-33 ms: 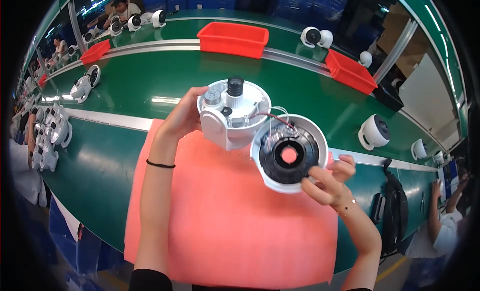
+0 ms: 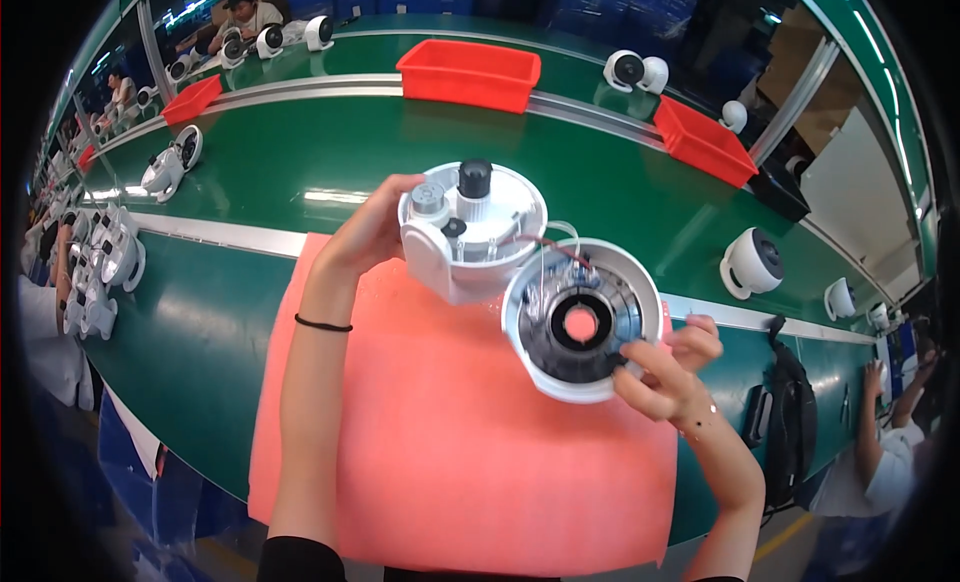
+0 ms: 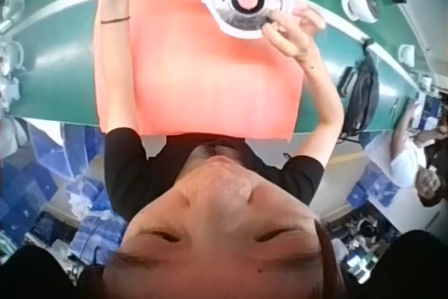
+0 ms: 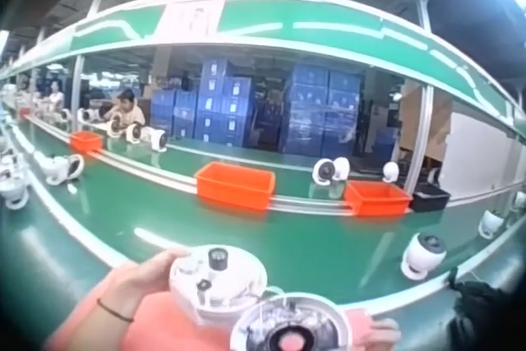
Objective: Assembling the internal components and housing for dome security cameras on an assembly line.
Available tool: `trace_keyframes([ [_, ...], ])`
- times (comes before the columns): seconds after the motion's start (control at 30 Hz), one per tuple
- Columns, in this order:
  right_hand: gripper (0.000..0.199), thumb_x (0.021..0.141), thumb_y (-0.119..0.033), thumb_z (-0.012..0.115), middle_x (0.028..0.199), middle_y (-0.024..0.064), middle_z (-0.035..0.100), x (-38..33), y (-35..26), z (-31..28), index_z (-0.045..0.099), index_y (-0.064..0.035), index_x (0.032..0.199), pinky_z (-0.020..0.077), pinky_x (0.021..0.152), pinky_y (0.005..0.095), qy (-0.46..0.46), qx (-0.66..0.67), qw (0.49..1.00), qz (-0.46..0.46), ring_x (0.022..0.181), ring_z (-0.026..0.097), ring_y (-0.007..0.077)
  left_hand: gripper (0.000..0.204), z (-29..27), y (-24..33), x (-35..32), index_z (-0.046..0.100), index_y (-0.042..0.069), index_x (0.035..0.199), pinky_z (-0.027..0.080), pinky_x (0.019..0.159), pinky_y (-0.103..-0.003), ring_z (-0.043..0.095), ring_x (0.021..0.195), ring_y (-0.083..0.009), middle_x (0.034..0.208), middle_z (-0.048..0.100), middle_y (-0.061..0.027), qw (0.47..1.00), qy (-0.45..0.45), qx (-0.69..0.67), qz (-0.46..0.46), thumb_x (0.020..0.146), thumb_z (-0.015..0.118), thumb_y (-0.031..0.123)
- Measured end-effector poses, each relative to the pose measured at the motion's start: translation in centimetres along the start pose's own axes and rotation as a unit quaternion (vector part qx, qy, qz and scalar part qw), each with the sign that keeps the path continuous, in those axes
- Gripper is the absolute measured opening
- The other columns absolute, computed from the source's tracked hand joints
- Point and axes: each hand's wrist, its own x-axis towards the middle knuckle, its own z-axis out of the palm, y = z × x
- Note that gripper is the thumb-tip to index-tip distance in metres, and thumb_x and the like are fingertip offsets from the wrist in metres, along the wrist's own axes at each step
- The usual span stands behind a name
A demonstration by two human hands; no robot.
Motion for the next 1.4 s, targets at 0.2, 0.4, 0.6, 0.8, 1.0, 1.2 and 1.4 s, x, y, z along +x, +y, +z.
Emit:
trace_keyframes([
  [0.2,0.017,0.065,-0.001,0.058,0.092,0.0168,0.060,1.8,-3.3,-4.5,0.049,-0.0031,0.078,0.0509,0.076,0.0476,-0.133,0.429,0.889,0.094,0.084,0.062,0.0326,0.034,-1.2,-2.1,0.6,0.060,0.000,0.101,0.046,0.076,-0.027,0.054,0.090,-0.0088,0.101,0.059,-0.0023,0.926,-0.273,0.253,-0.057,0.088,0.050,0.031],
  [0.4,0.041,0.071,-0.011,0.073,0.085,0.0168,0.062,2.2,-6.7,-6.2,0.044,0.0028,0.096,0.0517,0.067,0.0308,-0.266,0.646,0.649,0.302,0.075,0.064,0.0237,0.041,7.8,-5.9,-1.0,0.062,0.002,0.092,0.044,0.062,-0.022,0.051,0.071,-0.0065,0.077,0.057,0.0020,0.680,-0.671,0.267,-0.127,0.090,0.045,0.040],
  [0.6,0.043,0.079,-0.012,0.067,0.083,0.0060,0.061,3.1,-9.2,-5.3,0.040,-0.0019,0.112,0.0417,0.053,0.0177,-0.330,0.674,0.433,0.499,0.067,0.056,0.0054,0.041,7.5,-4.5,-4.8,0.061,0.000,0.085,0.044,0.057,-0.026,0.054,0.064,-0.0107,0.070,0.059,-0.0031,0.766,-0.539,0.345,-0.069,0.088,0.047,0.039],
  [0.8,0.041,0.084,-0.006,0.059,0.106,0.0081,0.057,5.5,-8.0,-4.6,0.037,-0.0014,0.118,0.0491,0.074,0.0223,-0.290,0.681,0.342,0.579,0.095,0.056,0.0102,0.025,3.8,-0.7,-15.3,0.059,-0.001,0.083,0.047,0.066,-0.028,0.062,0.073,-0.0196,0.082,0.064,-0.0108,0.917,-0.075,0.390,0.046,0.085,0.053,0.024],
  [1.0,0.038,0.082,-0.006,0.060,0.101,0.0108,0.059,6.3,-7.8,-3.1,0.039,-0.0002,0.113,0.0508,0.075,0.0246,-0.323,0.700,0.331,0.544,0.094,0.057,0.0116,0.042,4.8,-1.8,-24.7,0.059,-0.003,0.099,0.049,0.069,-0.030,0.064,0.078,-0.0303,0.086,0.064,-0.0170,0.885,-0.062,0.460,0.037,0.071,0.069,0.027],
  [1.2,0.039,0.078,-0.005,0.065,0.091,0.0093,0.062,7.6,-7.2,-3.5,0.042,0.0005,0.108,0.0516,0.069,0.0247,-0.387,0.657,0.380,0.524,0.084,0.060,0.0111,0.057,6.9,-4.1,-24.8,0.058,-0.002,0.098,0.047,0.046,-0.026,0.062,0.055,-0.0200,0.080,0.066,-0.0111,0.876,0.074,0.462,0.119,0.064,0.075,0.040],
  [1.4,0.024,0.073,-0.009,0.071,0.076,0.0062,0.060,6.3,-6.5,-3.1,0.055,0.0019,0.087,0.0467,0.056,0.0211,-0.366,0.612,0.552,0.432,0.066,0.059,0.0091,0.061,7.1,-2.6,-24.5,0.059,-0.002,0.099,0.043,0.040,-0.026,0.055,0.042,-0.0163,0.068,0.064,-0.0066,0.788,0.035,0.608,0.088,0.062,0.076,0.043],
])
